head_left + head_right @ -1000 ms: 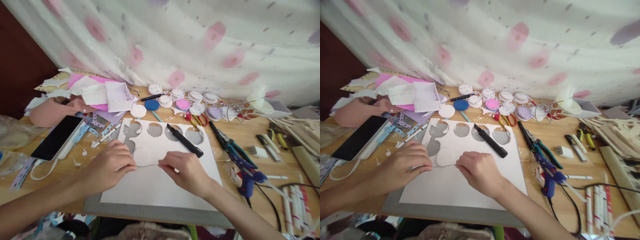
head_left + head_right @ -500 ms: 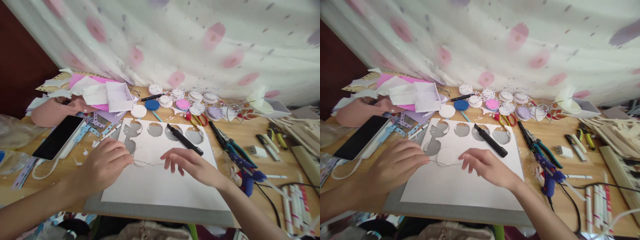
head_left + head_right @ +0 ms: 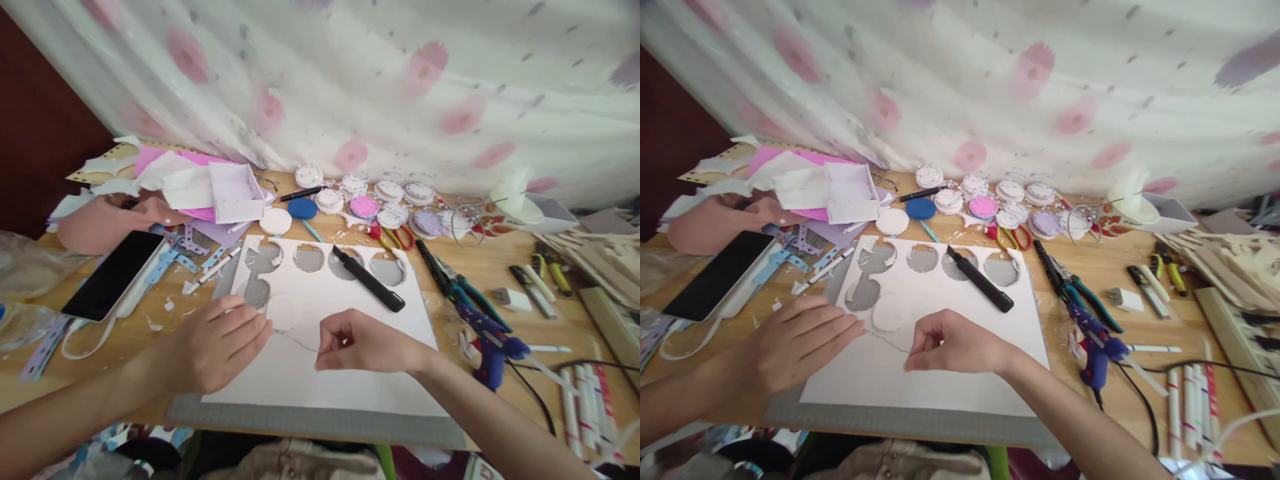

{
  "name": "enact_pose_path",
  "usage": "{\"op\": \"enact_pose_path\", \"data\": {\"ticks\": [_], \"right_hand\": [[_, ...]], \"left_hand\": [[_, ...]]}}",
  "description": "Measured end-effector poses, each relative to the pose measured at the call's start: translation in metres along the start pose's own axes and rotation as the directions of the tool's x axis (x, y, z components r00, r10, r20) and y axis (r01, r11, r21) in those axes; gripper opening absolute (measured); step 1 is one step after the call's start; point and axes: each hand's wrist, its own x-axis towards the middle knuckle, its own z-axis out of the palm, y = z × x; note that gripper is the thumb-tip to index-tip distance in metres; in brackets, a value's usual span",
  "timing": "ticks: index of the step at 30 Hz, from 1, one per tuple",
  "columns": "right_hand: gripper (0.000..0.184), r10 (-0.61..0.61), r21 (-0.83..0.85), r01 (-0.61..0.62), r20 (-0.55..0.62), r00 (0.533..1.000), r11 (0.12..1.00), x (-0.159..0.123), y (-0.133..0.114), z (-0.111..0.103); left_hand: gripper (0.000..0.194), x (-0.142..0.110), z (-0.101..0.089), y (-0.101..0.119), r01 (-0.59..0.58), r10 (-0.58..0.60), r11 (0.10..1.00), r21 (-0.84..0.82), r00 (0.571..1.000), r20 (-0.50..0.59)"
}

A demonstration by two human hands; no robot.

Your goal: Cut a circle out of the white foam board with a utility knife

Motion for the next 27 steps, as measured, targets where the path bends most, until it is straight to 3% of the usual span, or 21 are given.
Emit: {"op": "enact_pose_path", "data": {"ticks": [2,3,4,6,8,9,10,11,13,14,15,16,17,18,19,20,21,22,23,24,27], "right_hand": [[0.016,-0.203,-0.388,0.129,-0.155,0.967,0.913,-0.004,-0.003,0.004],[0.015,-0.356,-0.608,0.176,-0.187,0.916,0.774,-0.007,-0.005,0.005],[0.018,-0.511,-0.793,0.193,-0.166,0.843,0.578,-0.009,-0.007,0.006],[0.023,-0.743,-0.975,0.155,-0.015,0.67,0.159,-0.013,-0.009,0.005],[0.021,-0.85,-0.984,0.104,0.176,0.497,-0.142,-0.014,-0.01,0.003],[0.018,-0.874,-0.966,0.085,0.258,0.411,-0.245,-0.014,-0.01,0.002],[0.018,-0.887,-0.945,0.064,0.324,0.33,-0.322,-0.014,-0.011,0.001],[0.019,-0.892,-0.926,0.041,0.372,0.256,-0.375,-0.014,-0.011,0.0],[0.02,-0.905,-0.919,0.005,0.388,0.173,-0.393,-0.014,-0.011,-0.002],[0.017,-0.916,-0.933,0.008,0.354,0.187,-0.359,-0.014,-0.01,-0.002],[0.012,-0.923,-0.954,0.028,0.295,0.245,-0.298,-0.015,-0.009,-0.004],[0.007,-0.918,-0.976,0.063,0.218,0.33,-0.209,-0.015,-0.007,-0.005],[0.01,-0.897,-0.99,0.106,0.125,0.424,-0.088,-0.015,-0.004,-0.007],[0.017,-0.853,-0.985,0.155,0.021,0.521,0.07,-0.016,-0.001,-0.009],[0.024,-0.79,-0.942,0.209,-0.085,0.607,0.262,-0.015,0.001,-0.01],[0.032,-0.699,-0.842,0.264,-0.172,0.694,0.47,-0.015,0.003,-0.011],[0.037,-0.585,-0.68,0.307,-0.222,0.78,0.666,-0.014,0.005,-0.012],[0.038,-0.462,-0.47,0.32,-0.223,0.858,0.822,-0.012,0.005,-0.013],[0.038,-0.347,-0.251,0.299,-0.177,0.921,0.921,-0.011,0.005,-0.012],[0.04,-0.258,-0.064,0.253,-0.103,0.96,0.965,-0.009,0.005,-0.012],[0.043,-0.11,0.196,0.089,0.098,0.989,0.977,-0.003,0.004,-0.009]], "left_hand": [[0.018,0.003,0.004,0.002,0.174,-0.177,0.963,-0.207,0.984,0.007],[0.017,0.005,0.005,0.003,0.297,-0.294,0.888,-0.351,0.954,0.061],[0.017,0.007,0.006,0.004,0.435,-0.41,0.756,-0.489,0.897,0.165],[0.018,0.012,0.005,0.008,0.674,-0.504,0.338,-0.657,0.719,0.478],[0.022,0.014,0.004,0.012,0.772,-0.352,-0.176,-0.611,0.53,0.771],[0.026,0.015,0.005,0.015,0.754,-0.211,-0.404,-0.518,0.474,0.855],[0.032,0.016,0.005,0.018,0.706,-0.07,-0.578,-0.409,0.457,0.887],[0.037,0.016,0.007,0.021,0.651,0.041,-0.692,-0.312,0.467,0.883],[0.043,0.016,0.008,0.023,0.602,0.132,-0.761,-0.243,0.51,0.85],[0.043,0.015,0.009,0.022,0.621,0.116,-0.729,-0.288,0.526,0.842],[0.04,0.015,0.008,0.019,0.663,0.048,-0.644,-0.381,0.532,0.845],[0.035,0.014,0.008,0.015,0.716,-0.071,-0.49,-0.496,0.535,0.842],[0.029,0.014,0.007,0.009,0.756,-0.228,-0.26,-0.6,0.556,0.799],[0.023,0.013,0.005,0.003,0.763,-0.39,0.028,-0.646,0.604,0.695],[0.02,0.012,0.003,-0.004,0.716,-0.489,0.318,-0.621,0.685,0.54],[0.019,0.011,0.002,-0.009,0.624,-0.504,0.572,-0.533,0.78,0.371],[0.019,0.011,0.0,-0.014,0.501,-0.449,0.764,-0.406,0.865,0.222],[0.02,0.01,-0.001,-0.017,0.36,-0.342,0.893,-0.27,0.933,0.113],[0.02,0.01,-0.002,-0.019,0.223,-0.219,0.965,-0.138,0.975,0.044],[0.02,0.01,-0.003,-0.019,0.108,-0.108,0.994,-0.022,0.994,0.008],[0.021,0.01,-0.005,-0.017,-0.104,0.107,0.98,0.169,0.994,-0.013]]}}
